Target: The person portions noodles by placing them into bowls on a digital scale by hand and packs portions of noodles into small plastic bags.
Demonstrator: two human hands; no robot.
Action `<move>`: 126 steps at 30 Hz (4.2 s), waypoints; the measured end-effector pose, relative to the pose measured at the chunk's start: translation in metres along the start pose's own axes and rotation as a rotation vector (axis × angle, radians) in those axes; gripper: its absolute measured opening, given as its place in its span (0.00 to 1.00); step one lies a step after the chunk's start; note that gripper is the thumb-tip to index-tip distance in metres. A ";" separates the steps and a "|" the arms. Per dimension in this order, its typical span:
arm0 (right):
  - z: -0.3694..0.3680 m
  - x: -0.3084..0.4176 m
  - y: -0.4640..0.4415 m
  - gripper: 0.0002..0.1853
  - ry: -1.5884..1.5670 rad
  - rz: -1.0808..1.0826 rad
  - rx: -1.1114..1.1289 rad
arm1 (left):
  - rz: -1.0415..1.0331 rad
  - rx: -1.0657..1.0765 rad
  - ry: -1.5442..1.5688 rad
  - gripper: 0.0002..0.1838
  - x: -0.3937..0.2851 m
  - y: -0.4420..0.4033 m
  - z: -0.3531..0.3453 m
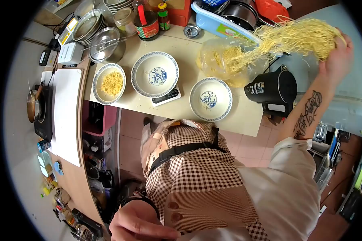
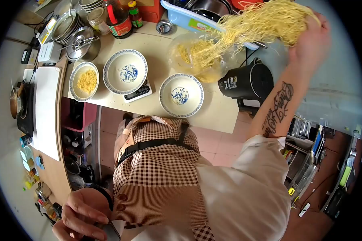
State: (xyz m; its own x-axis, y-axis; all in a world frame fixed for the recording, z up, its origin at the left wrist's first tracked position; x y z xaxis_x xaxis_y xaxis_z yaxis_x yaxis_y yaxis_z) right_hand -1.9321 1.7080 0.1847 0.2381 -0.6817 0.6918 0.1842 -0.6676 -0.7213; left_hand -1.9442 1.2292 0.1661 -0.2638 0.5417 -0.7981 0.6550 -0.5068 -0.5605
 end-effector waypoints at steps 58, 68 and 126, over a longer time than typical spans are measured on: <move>-0.266 -0.071 0.343 0.11 0.084 0.200 1.571 | -0.165 -0.347 -0.121 0.17 -0.029 0.050 0.056; -0.219 -0.115 0.317 0.15 0.373 0.105 1.626 | 0.004 -0.280 -0.126 0.18 -0.034 0.048 0.056; -0.025 -0.166 0.189 0.06 0.547 -0.085 0.883 | 0.038 -0.067 -0.093 0.20 -0.004 0.006 0.018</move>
State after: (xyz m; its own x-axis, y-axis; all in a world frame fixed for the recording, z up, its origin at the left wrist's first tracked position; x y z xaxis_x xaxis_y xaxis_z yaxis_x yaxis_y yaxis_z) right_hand -1.9601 1.6872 -0.0656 -0.2322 -0.8325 0.5031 0.8645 -0.4137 -0.2854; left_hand -1.9521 1.2116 0.1613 -0.3004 0.4569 -0.8372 0.7106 -0.4783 -0.5160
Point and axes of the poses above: each hand's wrist, its own y-axis away from the middle knuckle, its own z-axis out of the back of the hand, x = y × z, the point moved 6 cm from there along -y, towards the middle knuckle, and after that the axes turned 11 degrees about z, right-handed, at the moved point
